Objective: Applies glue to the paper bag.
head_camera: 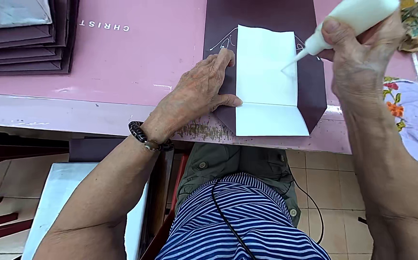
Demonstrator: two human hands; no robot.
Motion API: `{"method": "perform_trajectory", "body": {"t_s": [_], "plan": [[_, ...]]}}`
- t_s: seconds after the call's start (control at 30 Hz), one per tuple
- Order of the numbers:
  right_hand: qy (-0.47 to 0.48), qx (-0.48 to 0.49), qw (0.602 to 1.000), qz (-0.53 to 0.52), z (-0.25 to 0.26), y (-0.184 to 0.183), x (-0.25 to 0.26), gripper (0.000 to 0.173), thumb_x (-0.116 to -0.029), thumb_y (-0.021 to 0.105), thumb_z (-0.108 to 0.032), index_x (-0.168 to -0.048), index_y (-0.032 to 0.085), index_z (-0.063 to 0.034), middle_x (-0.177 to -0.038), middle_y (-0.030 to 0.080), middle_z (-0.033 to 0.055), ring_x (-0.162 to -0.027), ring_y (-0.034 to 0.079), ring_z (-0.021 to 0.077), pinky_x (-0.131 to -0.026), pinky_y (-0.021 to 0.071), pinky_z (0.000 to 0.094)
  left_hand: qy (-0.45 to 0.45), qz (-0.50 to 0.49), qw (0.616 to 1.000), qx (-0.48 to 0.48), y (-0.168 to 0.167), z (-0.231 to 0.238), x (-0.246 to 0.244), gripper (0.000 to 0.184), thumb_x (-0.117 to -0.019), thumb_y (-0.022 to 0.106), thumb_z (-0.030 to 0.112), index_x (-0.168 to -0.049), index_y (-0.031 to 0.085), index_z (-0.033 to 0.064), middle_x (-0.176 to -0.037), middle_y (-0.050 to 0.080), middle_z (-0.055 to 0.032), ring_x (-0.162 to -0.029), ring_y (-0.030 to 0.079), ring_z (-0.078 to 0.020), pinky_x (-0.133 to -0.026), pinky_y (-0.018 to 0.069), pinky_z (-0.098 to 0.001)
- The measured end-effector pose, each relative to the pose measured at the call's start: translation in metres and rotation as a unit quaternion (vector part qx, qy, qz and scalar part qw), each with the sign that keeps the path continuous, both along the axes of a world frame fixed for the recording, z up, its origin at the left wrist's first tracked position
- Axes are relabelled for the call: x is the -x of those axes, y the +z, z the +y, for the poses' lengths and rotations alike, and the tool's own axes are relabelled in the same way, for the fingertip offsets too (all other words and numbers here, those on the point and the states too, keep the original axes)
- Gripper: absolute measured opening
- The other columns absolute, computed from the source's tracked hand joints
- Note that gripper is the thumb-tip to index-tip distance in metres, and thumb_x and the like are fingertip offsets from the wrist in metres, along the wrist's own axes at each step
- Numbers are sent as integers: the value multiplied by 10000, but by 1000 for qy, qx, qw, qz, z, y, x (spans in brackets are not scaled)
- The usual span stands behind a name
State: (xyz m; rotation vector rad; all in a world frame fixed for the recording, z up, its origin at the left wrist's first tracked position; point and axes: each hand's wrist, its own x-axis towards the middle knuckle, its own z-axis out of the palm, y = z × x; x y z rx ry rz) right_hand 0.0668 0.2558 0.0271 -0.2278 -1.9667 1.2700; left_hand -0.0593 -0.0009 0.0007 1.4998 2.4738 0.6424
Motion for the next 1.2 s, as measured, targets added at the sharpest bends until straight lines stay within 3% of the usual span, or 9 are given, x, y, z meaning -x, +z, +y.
{"method": "perform_trajectory", "body": {"t_s": [0.13, 0.3, 0.4, 0.73, 0.8, 0.9, 0.97, 1.1, 1.2], "plan": [[62, 67, 996, 6, -38, -7, 22, 435, -946, 727, -125, -1258, 469, 34, -1046, 686, 75, -919, 748, 198, -792, 675, 394, 0, 3, 1000, -15, -4, -2, 0, 802, -855, 751, 554, -1424, 452, 74, -1388, 556, -152, -1263, 569, -328, -971, 496, -501], [57, 5, 997, -47, -16, 3, -4, 450, -948, 721, -194, -1276, 479, -3, -1072, 681, 8, -943, 733, 140, -812, 663, 356, -3, -8, 999, -31, -6, -3, 0, 773, -859, 761, 524, -1401, 468, 58, -1347, 568, -171, -1236, 575, -342, -964, 492, -514], [7, 23, 999, -36, -3, 3, -13, 474, -933, 741, -192, -1276, 461, -23, -1066, 678, 14, -926, 737, 159, -788, 665, 359, 3, -5, 999, -38, -8, -4, -2, 765, -854, 769, 518, -1390, 472, 61, -1296, 580, -167, -1189, 590, -340, -936, 499, -505], [118, 100, 988, 10, -50, -13, 23, 447, -955, 716, -105, -1284, 446, 28, -1069, 672, 79, -949, 740, 213, -811, 670, 408, 22, -6, 999, -39, -7, -4, -1, 766, -840, 781, 522, -1361, 488, 44, -1248, 592, -184, -1152, 603, -350, -903, 507, -517], [112, 60, 992, -18, -40, -9, 11, 448, -953, 718, -136, -1288, 461, 14, -1075, 683, 40, -956, 740, 176, -823, 668, 390, 15, 10, 999, -41, -10, -5, 0, 762, -855, 759, 536, -1363, 501, 30, -1266, 594, -192, -1163, 600, -360, -918, 502, -526], [43, 5, 999, -29, -11, -3, -7, 457, -946, 727, -195, -1276, 478, -1, -1078, 685, 12, -955, 731, 143, -822, 657, 360, 9, 61, 998, -22, -11, -6, -4, 691, -899, 674, 584, -1299, 564, 32, -1400, 569, -200, -1356, 518, -376, -1074, 411, -582], [15, 4, 999, -30, -3, 0, -18, 466, -937, 737, -201, -1275, 472, -19, -1074, 684, 10, -947, 735, 152, -819, 661, 366, 11, 99, 995, -14, -10, -5, -9, 622, -928, 639, 580, -1236, 613, 41, -1426, 561, -201, -1403, 468, -400, -1098, 384, -593], [38, -24, 999, -29, -18, -2, -27, 459, -935, 736, -205, -1268, 474, -27, -1063, 680, -21, -953, 727, 113, -830, 656, 332, 4, 154, 988, -15, -10, -5, -15, 550, -966, 618, 524, -1169, 644, 14, -1277, 626, -215, -1255, 559, -436, -948, 451, -585], [8, 43, 999, 20, -11, -12, -8, 515, -932, 749, -169, -1292, 438, 30, -1078, 666, 71, -957, 732, 194, -816, 663, 384, 3, 137, 990, -17, -8, -7, -16, 534, -964, 625, 513, -1170, 657, 22, -1286, 642, -204, -1231, 588, -421, -874, 473, -578]]}}
